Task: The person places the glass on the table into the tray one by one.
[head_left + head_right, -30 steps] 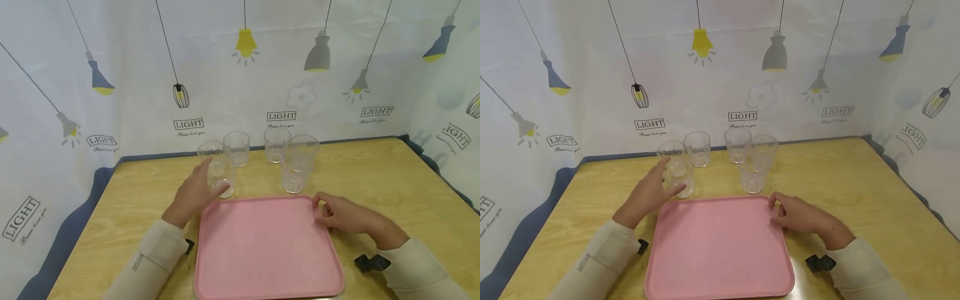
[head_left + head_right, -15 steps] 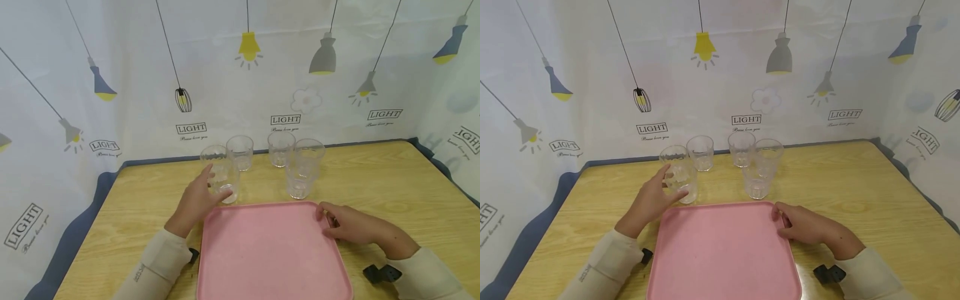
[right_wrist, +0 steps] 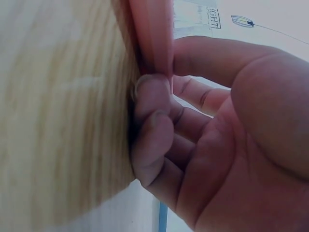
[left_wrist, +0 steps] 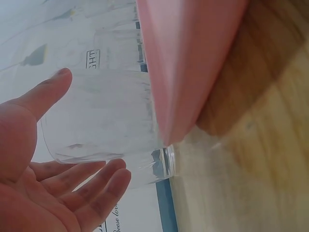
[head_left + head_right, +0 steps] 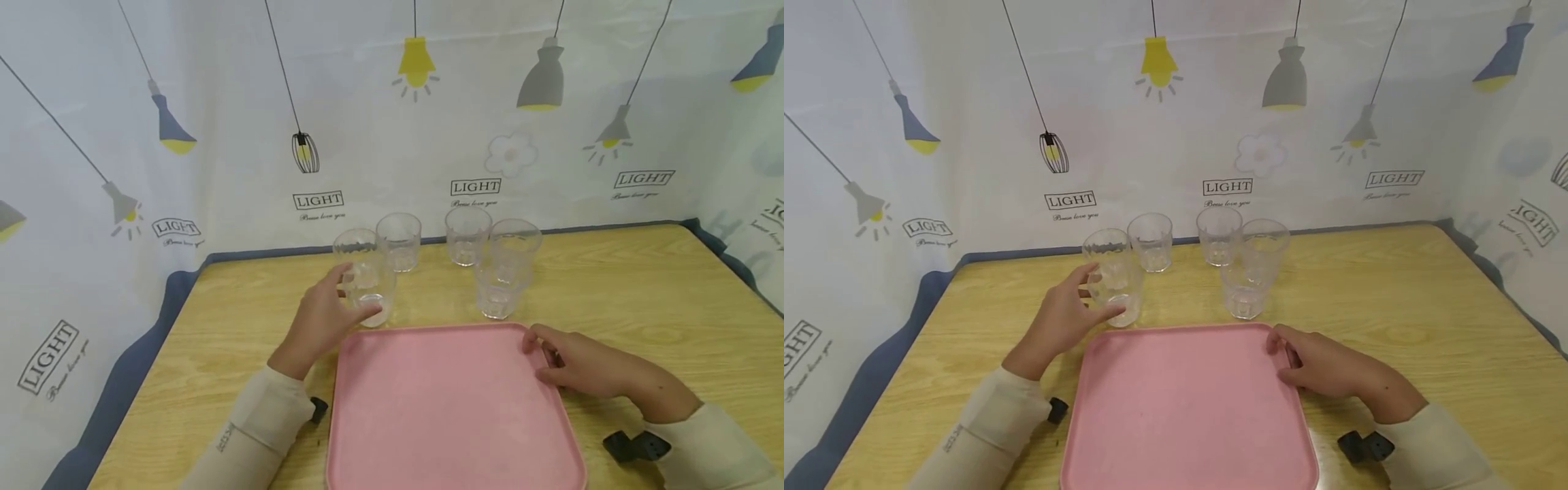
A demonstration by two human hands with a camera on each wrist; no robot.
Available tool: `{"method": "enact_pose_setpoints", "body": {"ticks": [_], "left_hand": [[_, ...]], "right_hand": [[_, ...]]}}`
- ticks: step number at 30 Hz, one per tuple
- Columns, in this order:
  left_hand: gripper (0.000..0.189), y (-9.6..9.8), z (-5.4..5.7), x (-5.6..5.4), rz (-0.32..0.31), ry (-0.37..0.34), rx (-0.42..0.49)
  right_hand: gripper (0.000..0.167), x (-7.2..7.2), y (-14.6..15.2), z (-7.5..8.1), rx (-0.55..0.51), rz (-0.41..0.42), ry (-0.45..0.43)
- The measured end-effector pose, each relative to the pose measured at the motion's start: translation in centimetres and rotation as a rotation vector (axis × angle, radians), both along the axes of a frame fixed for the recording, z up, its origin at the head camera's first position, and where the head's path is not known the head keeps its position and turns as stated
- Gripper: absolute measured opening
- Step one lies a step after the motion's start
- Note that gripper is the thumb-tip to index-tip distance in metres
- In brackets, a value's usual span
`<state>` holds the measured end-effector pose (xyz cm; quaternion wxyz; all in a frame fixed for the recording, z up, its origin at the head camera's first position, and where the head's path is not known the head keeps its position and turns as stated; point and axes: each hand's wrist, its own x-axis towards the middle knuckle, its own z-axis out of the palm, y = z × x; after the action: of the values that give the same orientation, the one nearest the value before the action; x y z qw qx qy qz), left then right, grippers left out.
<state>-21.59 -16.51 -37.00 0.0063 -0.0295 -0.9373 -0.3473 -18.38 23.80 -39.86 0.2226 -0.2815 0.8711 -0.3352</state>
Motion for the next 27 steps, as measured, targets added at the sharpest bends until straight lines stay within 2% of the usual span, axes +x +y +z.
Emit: {"method": "enact_pose_setpoints", "body": {"ticks": [6,14,22,27], "left_hand": [[0.093,0.0,0.5,0.1,0.012,0.026,0.024],[0.094,-0.1,1.8,1.3,-0.008,0.033,0.058],[0.095,-0.5,2.6,2.5,-0.113,0.008,0.091],[0.091,-0.5,2.8,2.9,-0.198,-0.041,0.11]], "right_hand": [[0.03,0.0,0.1,0.1,0.012,-0.009,0.011],[0.029,0.0,0.0,0.1,0.007,-0.004,0.022],[0.028,0.0,-0.1,0.0,0.011,-0.011,0.019],[0.028,0.0,0.0,-0.1,0.018,-0.02,0.025]]}}
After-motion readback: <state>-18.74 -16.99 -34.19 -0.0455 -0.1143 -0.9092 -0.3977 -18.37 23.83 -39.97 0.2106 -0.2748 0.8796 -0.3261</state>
